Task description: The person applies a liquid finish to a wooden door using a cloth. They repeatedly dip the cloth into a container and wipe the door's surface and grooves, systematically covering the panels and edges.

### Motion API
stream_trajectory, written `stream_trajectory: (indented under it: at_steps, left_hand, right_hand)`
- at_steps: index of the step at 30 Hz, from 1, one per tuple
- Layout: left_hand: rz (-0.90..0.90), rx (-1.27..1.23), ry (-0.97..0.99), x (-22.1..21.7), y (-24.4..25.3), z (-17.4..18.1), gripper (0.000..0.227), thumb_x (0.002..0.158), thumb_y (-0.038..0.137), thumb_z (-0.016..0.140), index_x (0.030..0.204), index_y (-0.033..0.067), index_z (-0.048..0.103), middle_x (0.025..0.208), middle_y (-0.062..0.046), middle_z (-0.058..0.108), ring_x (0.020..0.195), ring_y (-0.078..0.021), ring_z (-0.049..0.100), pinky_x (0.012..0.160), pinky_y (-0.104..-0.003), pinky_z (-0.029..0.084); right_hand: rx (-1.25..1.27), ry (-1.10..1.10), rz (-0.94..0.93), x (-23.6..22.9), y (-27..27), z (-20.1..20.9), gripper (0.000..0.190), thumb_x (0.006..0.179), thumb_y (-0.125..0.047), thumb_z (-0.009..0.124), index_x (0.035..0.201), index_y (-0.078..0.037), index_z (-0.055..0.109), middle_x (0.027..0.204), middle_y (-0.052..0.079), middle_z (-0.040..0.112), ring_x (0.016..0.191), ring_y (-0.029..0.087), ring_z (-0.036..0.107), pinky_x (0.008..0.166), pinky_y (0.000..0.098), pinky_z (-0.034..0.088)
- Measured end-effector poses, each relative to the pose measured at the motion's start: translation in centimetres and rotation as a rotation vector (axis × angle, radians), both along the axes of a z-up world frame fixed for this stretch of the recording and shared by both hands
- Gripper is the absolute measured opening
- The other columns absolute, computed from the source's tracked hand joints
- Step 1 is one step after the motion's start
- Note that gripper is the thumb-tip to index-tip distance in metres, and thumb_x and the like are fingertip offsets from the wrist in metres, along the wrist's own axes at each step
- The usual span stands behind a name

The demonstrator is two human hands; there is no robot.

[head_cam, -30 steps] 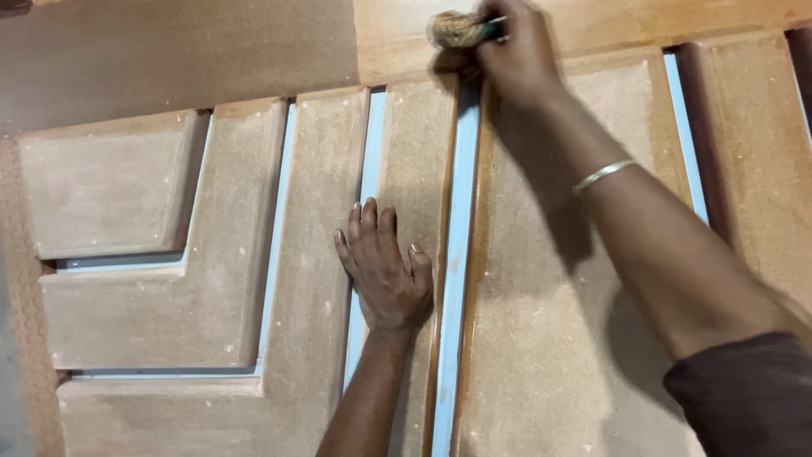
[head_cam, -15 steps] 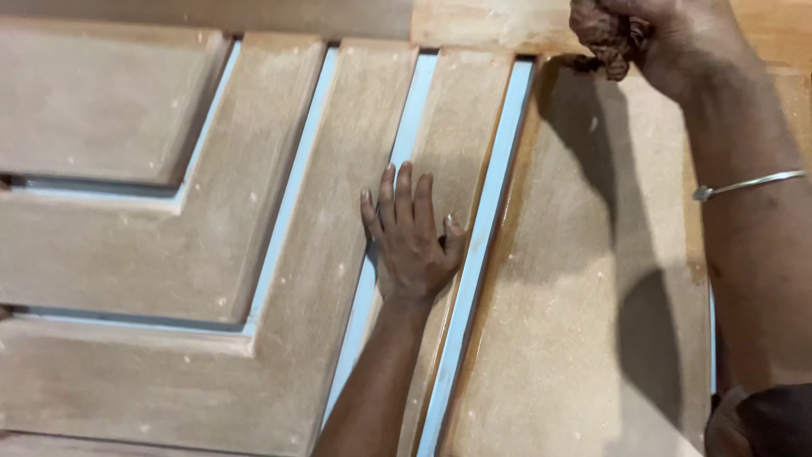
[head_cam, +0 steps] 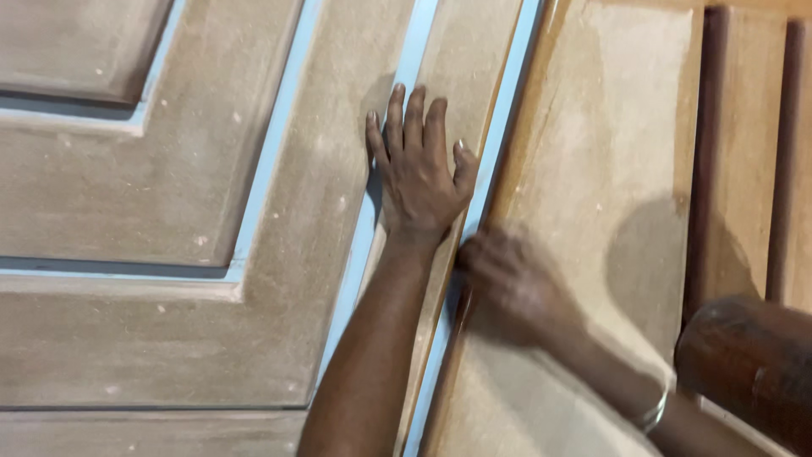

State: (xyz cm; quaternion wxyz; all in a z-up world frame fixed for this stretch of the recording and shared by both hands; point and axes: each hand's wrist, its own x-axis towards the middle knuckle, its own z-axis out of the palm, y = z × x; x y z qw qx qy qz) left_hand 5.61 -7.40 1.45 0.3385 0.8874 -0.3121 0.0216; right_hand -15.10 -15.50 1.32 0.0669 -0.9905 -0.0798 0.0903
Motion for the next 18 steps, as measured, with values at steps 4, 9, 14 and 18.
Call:
stream_trajectory:
  at_steps: [4,9,14,18]
  left_hand:
    - [-0.013,0.003,0.009,0.3,-0.2,-0.4,0.052,0.098,0.033,0.043,0.139,0.0045,0.056,0.151,-0.020,0.050,0.153,-0.0357,0.032,0.129,-0.063,0.014]
    - [-0.015,-0.072,-0.008,0.4,-0.2,-1.0,0.050,0.101,0.033,0.041,0.141,0.0054,0.056,0.153,-0.020,0.050,0.153,-0.0345,0.032,0.130,-0.062,0.014]
    - [-0.006,-0.098,0.017,0.3,-0.3,-1.4,0.053,0.098,0.034,0.041,0.139,0.0055,0.057,0.151,-0.018,0.053,0.154,-0.0338,0.033,0.132,-0.061,0.015]
    - [0.006,-0.127,-0.029,0.2,-0.3,-1.8,0.050,0.099,0.035,0.041,0.137,0.0064,0.058,0.150,-0.017,0.054,0.152,-0.0347,0.036,0.132,-0.061,0.015]
  right_hand:
    - [0.060,0.174,0.200,-12.7,15.1,-0.1,0.043,0.095,-0.030,0.059,0.133,-0.010,0.060,0.148,0.015,0.052,0.139,0.036,0.044,0.108,0.0640,0.031]
    - [0.017,0.063,0.226,-7.5,9.7,1.5,0.052,0.074,-0.014,0.070,0.125,-0.025,0.068,0.140,0.002,0.060,0.134,0.029,0.050,0.112,0.0521,0.038]
    - [-0.419,0.210,0.229,6.8,-4.1,2.5,0.038,0.076,-0.029,0.070,0.113,-0.032,0.073,0.133,-0.003,0.067,0.130,0.027,0.054,0.107,0.0540,0.044]
    - [-0.128,0.016,-0.353,12.4,-11.1,3.7,0.034,0.097,-0.014,0.060,0.129,-0.022,0.070,0.136,0.008,0.066,0.124,0.025,0.059,0.105,0.0521,0.050]
